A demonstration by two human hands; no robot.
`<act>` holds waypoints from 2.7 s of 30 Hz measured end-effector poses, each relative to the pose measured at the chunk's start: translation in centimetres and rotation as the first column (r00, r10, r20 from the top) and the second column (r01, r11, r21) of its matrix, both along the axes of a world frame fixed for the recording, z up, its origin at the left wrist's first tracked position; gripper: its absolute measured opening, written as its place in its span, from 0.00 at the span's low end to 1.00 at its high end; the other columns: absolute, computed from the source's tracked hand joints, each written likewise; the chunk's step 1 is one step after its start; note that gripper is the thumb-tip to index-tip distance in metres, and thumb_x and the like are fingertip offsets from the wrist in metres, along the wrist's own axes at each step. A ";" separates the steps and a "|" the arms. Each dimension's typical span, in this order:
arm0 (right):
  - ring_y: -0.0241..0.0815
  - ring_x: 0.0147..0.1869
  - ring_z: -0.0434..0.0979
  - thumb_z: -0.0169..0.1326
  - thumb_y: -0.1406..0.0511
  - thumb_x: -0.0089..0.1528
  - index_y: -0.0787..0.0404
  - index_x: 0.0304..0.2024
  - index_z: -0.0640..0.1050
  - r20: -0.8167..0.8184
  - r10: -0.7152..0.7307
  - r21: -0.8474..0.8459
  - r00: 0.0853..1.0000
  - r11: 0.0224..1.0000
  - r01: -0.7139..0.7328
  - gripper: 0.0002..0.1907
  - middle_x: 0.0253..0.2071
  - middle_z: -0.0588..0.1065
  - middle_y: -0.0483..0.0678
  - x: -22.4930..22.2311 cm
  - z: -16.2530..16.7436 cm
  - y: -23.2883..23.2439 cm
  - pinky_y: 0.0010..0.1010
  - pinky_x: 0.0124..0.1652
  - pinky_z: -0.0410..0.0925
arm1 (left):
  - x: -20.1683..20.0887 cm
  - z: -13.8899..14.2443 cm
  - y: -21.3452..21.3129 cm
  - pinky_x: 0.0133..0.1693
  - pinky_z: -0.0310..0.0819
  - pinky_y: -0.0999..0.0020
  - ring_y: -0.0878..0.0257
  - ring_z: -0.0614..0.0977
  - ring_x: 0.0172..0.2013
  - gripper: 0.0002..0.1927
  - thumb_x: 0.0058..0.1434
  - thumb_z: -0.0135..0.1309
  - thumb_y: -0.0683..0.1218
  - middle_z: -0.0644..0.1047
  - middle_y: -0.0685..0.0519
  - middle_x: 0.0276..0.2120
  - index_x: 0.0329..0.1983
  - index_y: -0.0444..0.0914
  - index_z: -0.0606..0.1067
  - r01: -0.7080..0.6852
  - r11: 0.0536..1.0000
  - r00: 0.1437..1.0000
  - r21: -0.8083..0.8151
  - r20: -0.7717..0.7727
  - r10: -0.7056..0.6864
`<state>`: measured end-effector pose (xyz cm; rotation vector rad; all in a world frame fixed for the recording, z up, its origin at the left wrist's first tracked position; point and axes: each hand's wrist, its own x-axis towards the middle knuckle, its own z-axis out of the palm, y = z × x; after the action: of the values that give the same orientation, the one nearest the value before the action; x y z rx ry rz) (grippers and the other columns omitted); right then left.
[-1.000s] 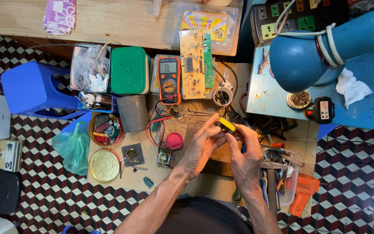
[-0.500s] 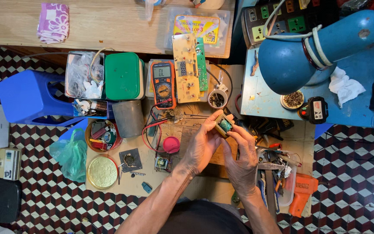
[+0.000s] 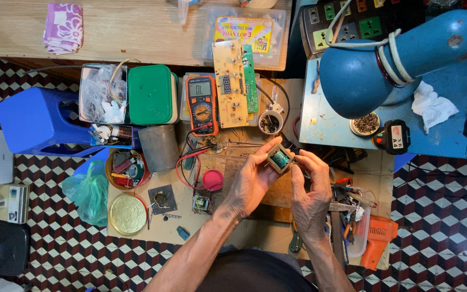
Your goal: The person holds a green circuit board and inspects it closely under a desk lamp using a magnifying glass, turning it to view different areas. They then set the board aside, pick up a small green electronic component, and probe its terminals with multimeter test leads while checking the multimeter display.
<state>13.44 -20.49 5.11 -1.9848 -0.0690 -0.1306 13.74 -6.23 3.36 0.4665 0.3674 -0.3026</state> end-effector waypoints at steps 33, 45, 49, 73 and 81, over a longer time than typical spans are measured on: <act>0.30 0.38 0.80 0.56 0.66 0.66 0.67 0.48 0.80 -0.413 0.031 0.062 0.910 0.998 -0.006 0.11 0.35 0.81 0.46 0.7 -1.8 -0.3 0.22 0.40 0.73 | -2.2 -6.0 1.0 0.57 0.72 0.70 0.66 0.78 0.53 0.27 0.73 0.51 0.45 0.78 0.47 0.54 0.72 0.33 0.62 0.075 0.844 0.963 0.531 0.181 -0.200; 0.31 0.39 0.78 0.59 0.66 0.65 0.66 0.47 0.83 -0.531 0.173 0.335 0.830 0.942 0.018 0.11 0.37 0.80 0.46 2.0 -2.6 -1.6 0.21 0.39 0.69 | -2.1 -2.8 2.1 0.59 0.70 0.69 0.69 0.76 0.53 0.27 0.73 0.46 0.50 0.76 0.55 0.53 0.73 0.38 0.63 0.146 0.893 0.984 0.426 0.029 -0.175; 0.31 0.41 0.79 0.59 0.67 0.65 0.66 0.47 0.82 -0.477 0.156 0.271 0.865 0.962 -0.024 0.11 0.37 0.81 0.46 1.6 -2.4 -1.2 0.21 0.42 0.72 | -1.7 -2.3 2.0 0.61 0.67 0.70 0.68 0.74 0.55 0.26 0.75 0.47 0.48 0.74 0.53 0.56 0.74 0.38 0.64 0.103 0.858 0.982 0.502 0.087 -0.169; 0.32 0.44 0.80 0.56 0.69 0.66 0.67 0.49 0.76 -0.472 0.140 0.389 0.870 0.919 0.063 0.10 0.41 0.79 0.48 -5.2 -5.8 0.1 0.22 0.45 0.74 | -7.7 -3.4 3.5 0.65 0.65 0.55 0.45 0.70 0.67 0.30 0.61 0.59 0.42 0.69 0.40 0.66 0.67 0.38 0.66 -0.189 0.124 0.873 0.974 0.224 -0.433; 0.37 0.44 0.81 0.52 0.68 0.68 0.69 0.53 0.74 -0.484 -0.059 0.296 0.873 0.928 0.227 0.13 0.42 0.78 0.50 -6.5 -4.8 -4.5 0.27 0.44 0.75 | -7.5 -2.6 2.8 0.48 0.79 0.64 0.57 0.81 0.47 0.25 0.59 0.65 0.50 0.76 0.46 0.50 0.57 0.38 0.74 0.053 0.089 0.967 0.995 -0.028 -0.253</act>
<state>6.92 -24.99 0.32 -1.6178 0.3964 0.2319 6.24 -3.41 0.78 1.9698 0.3244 -0.1664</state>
